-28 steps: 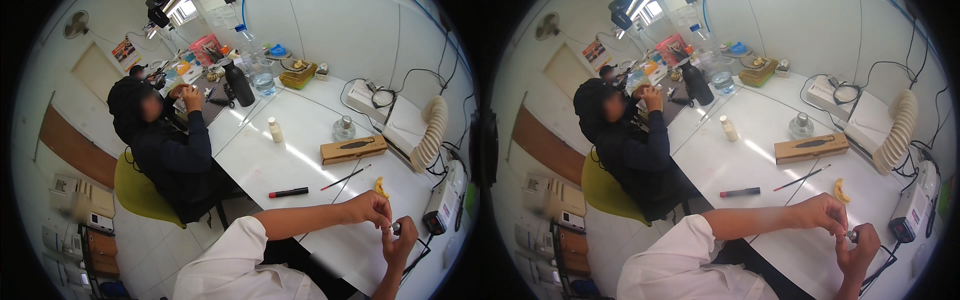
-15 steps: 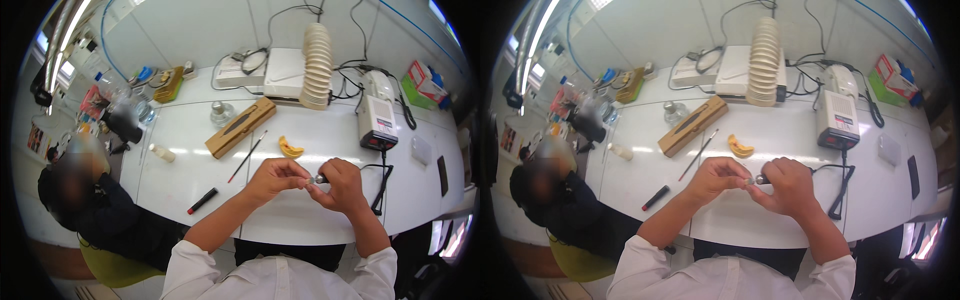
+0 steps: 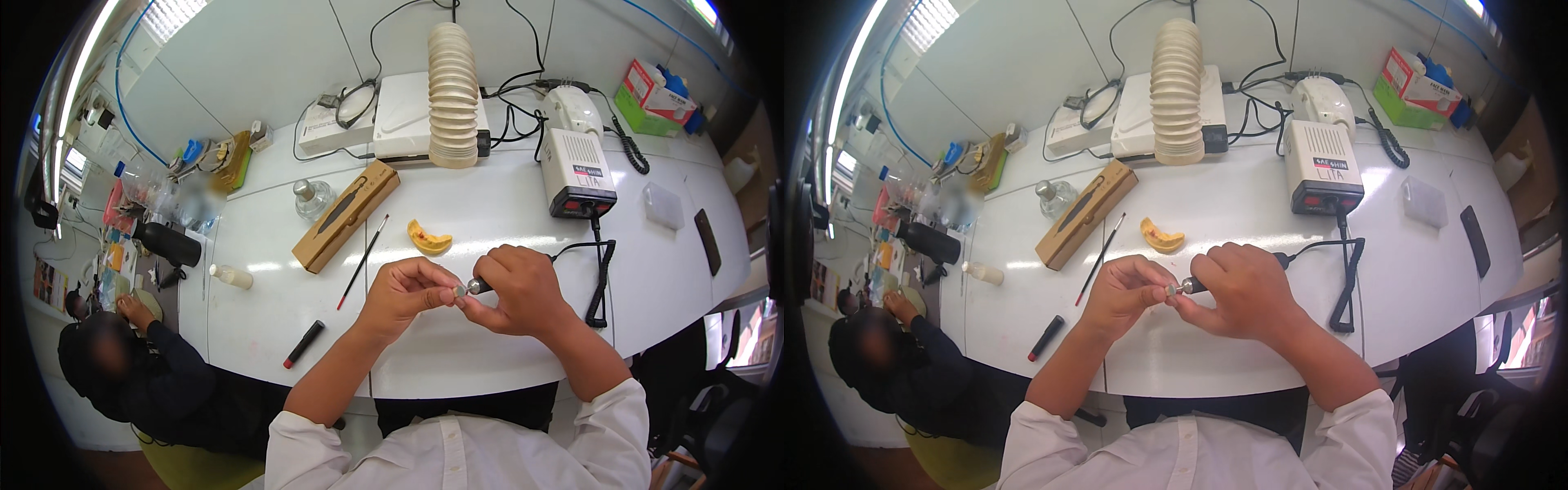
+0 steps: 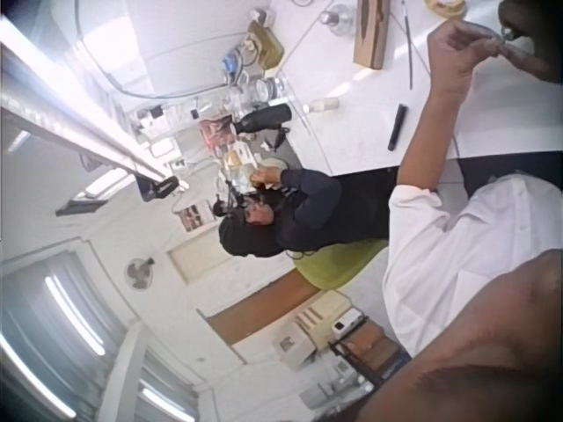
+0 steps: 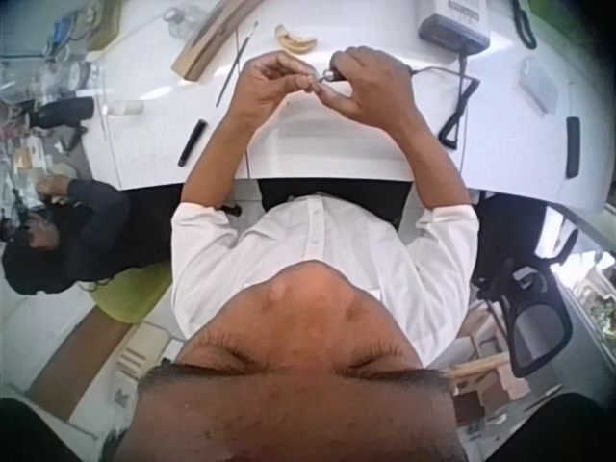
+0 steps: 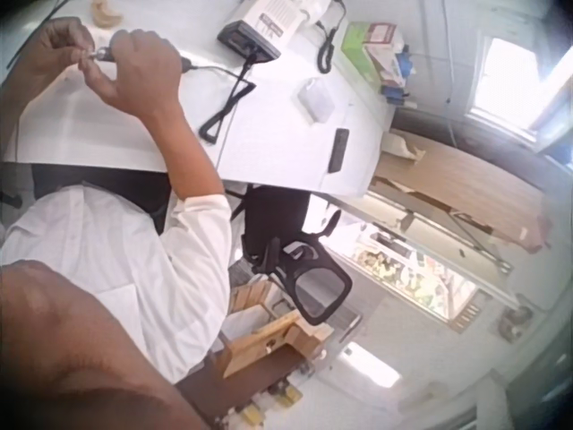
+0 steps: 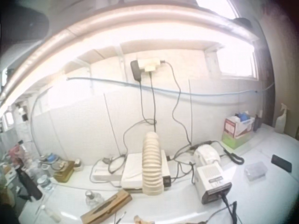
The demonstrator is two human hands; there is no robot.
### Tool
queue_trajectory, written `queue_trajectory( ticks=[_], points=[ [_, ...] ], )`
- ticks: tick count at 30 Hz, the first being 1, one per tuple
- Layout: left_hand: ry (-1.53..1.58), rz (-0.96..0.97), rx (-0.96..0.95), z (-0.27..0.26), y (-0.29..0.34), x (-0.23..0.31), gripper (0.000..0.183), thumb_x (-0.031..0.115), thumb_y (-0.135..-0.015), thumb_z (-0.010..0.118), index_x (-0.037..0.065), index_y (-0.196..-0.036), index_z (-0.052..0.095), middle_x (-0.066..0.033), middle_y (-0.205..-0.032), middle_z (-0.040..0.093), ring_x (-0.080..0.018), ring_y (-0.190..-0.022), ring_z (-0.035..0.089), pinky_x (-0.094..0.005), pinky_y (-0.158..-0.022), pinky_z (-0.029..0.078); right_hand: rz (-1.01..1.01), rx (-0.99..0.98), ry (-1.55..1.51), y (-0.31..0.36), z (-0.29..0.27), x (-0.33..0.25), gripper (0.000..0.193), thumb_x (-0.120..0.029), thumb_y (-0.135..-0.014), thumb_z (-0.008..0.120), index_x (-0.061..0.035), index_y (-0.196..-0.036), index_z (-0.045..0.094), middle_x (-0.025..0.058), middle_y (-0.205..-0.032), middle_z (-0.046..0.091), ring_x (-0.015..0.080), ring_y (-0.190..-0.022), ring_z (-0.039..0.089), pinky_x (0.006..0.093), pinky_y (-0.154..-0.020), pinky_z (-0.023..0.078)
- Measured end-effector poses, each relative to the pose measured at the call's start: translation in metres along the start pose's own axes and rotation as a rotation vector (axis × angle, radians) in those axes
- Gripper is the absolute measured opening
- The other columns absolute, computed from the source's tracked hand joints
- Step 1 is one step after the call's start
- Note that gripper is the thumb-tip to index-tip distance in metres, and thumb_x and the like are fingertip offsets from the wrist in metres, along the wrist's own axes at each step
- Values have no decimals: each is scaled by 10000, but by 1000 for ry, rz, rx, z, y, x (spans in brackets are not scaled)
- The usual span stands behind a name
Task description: The person assembles a dental prosthesis by fitting a small metal component into a yellow dental cast. They use a rotary tool to grind and adjust the metal piece, then repeatedly test the fit by placing it into the cast. The person also handles a pink denture base, comparing it with the yellow cast and placing it into a basket.
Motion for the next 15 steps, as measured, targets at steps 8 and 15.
queue_trajectory(
  ticks=[8, 15],
  points=[
    [-31, 22, 24, 1, -2, 2, 95, -1, -851, 741, 8, -915, 671, -150, -925, 724, -201, -852, 700, -331, -786, 550, 17, -2, -12, 0, 0, 1, 337, -368, -760, 748, -81, -745, 573, 50, -648, 524, 227, -592, 548, 363, -529, 420],
    [-40, 33, 56, 1, -1, 4, 115, -29, -826, 752, 14, -906, 681, -152, -926, 724, -210, -860, 711, -340, -782, 566, 9, 3, -20, 1, 1, 2, 335, -369, -768, 743, -78, -758, 579, 53, -652, 526, 230, -594, 550, 365, -533, 422]
  ],
)
Point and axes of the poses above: each hand's wrist, its own y-axis away from the middle knuckle, its own z-axis out of the palm, x = y × z, the point moved 5 cm from there along -y, towards the middle knuckle
